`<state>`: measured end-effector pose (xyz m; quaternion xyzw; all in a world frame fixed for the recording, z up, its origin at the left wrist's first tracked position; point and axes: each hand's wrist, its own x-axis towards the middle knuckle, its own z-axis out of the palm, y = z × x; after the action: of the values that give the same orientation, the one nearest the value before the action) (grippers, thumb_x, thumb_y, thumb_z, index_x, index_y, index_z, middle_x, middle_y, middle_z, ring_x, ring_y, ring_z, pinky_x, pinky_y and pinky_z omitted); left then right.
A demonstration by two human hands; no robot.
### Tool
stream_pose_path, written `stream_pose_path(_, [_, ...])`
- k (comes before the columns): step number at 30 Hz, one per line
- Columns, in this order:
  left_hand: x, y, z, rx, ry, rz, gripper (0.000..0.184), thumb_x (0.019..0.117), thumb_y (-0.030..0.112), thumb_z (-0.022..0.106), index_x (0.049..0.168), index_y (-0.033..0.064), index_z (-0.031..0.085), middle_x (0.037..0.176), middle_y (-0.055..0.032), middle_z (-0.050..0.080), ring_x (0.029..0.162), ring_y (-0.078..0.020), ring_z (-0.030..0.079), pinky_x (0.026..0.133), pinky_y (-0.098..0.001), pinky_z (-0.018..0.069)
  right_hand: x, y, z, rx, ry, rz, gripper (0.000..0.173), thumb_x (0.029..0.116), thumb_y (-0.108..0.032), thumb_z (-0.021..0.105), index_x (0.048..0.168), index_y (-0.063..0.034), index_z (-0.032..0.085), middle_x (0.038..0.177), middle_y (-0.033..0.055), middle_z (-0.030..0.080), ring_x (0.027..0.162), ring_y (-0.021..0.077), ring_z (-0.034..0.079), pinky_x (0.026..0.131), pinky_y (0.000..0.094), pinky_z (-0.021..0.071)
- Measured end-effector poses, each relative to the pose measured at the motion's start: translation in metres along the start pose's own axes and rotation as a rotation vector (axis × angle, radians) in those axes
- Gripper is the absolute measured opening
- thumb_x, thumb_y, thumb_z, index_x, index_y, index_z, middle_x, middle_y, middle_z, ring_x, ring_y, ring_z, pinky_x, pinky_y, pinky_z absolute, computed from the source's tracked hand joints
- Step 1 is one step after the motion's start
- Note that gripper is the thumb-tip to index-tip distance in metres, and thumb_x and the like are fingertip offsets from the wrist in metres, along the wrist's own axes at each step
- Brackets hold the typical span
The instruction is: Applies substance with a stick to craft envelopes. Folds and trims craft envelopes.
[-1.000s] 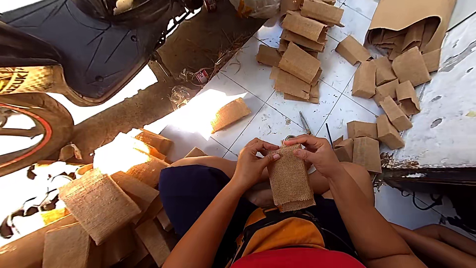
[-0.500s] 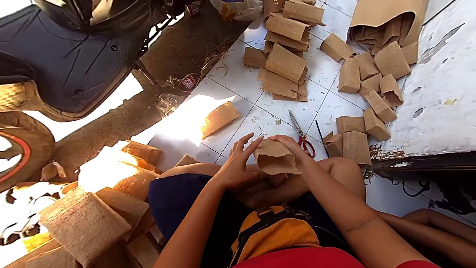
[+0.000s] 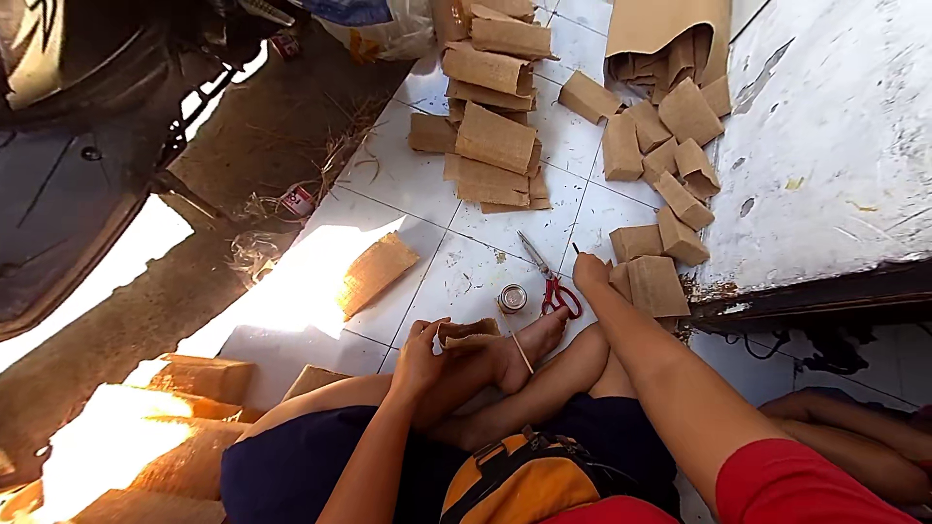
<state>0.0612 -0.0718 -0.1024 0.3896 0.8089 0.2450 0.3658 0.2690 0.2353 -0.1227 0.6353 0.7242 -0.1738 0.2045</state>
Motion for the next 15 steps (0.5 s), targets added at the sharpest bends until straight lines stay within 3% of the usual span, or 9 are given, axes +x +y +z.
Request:
stream_pose_path(5, [0.001,0.005,-0.001,0.158,-0.076,-0.029,0.064,0.0857,0.022,0.082,0.143,0.0142,0.054,0.136,-0.0167,0.059,0.122,-0.0343,0.06,0.102,-0.0531,0.0491,0.017,-0.003,0.006,0.058,0.116,-0.045,0.044,0.1014,0.002,0.045,0.145,0.0014,0.046,0.14,0.0298,0.053,0.114,0.0462,0.064,0.094,0.064,0.0502])
stream_pose_path(9, [0.0,0.004,0.001,0.171,-0.056,-0.017,0.058,0.0849,0.022,0.083,0.137,0.0108,0.059,0.132,-0.0176,0.061,0.12,-0.035,0.061,0.1,-0.0544,0.0496,-0.017,0.024,-0.044,0.313,0.258,-0.187,0.043,0.0941,-0.017,0.072,0.133,-0.0015,0.06,0.135,0.0278,0.056,0.116,0.0469,0.061,0.093,0.0636,0.0515])
stream_pose_path(11, [0.001,0.004,0.001,0.17,-0.057,-0.012,0.057,0.0847,0.021,0.083,0.136,0.0105,0.06,0.132,-0.0179,0.061,0.12,-0.0347,0.061,0.1,-0.054,0.0502,-0.035,0.066,-0.052,0.295,0.346,-0.197,0.065,0.0834,-0.028,0.085,0.138,-0.004,0.06,0.139,0.0301,0.053,0.126,0.0535,0.05,0.095,0.0712,0.0452])
stream_pose_path(12, [0.002,0.004,0.001,0.17,-0.056,-0.012,0.057,0.0845,0.021,0.083,0.136,0.0104,0.06,0.131,-0.0176,0.061,0.12,-0.0341,0.061,0.1,-0.0536,0.0504,-0.039,0.089,-0.05,0.252,0.327,-0.155,0.085,0.0763,-0.035,0.09,0.148,-0.0088,0.052,0.149,0.0304,0.044,0.132,0.0567,0.043,0.096,0.0744,0.0422])
stream_pose_path(13, [0.003,0.005,0.001,0.166,-0.05,-0.005,0.058,0.0841,0.021,0.084,0.135,0.0097,0.06,0.131,-0.0178,0.061,0.119,-0.0343,0.062,0.099,-0.0533,0.0507,-0.039,0.109,-0.046,0.205,0.255,-0.089,0.107,0.0711,-0.042,0.093,0.158,-0.0159,0.037,0.161,0.0291,0.028,0.141,0.0584,0.032,0.1,0.0765,0.0381])
stream_pose_path(15, [0.004,0.004,0.002,0.155,-0.041,0.008,0.058,0.0837,0.02,0.084,0.136,0.009,0.059,0.13,-0.0183,0.061,0.118,-0.0344,0.062,0.098,-0.053,0.051,-0.029,0.137,-0.034,0.155,0.086,0.047,0.138,0.0644,-0.052,0.095,0.167,-0.0264,0.006,0.17,0.024,-0.004,0.15,0.0576,0.012,0.107,0.0795,0.0266])
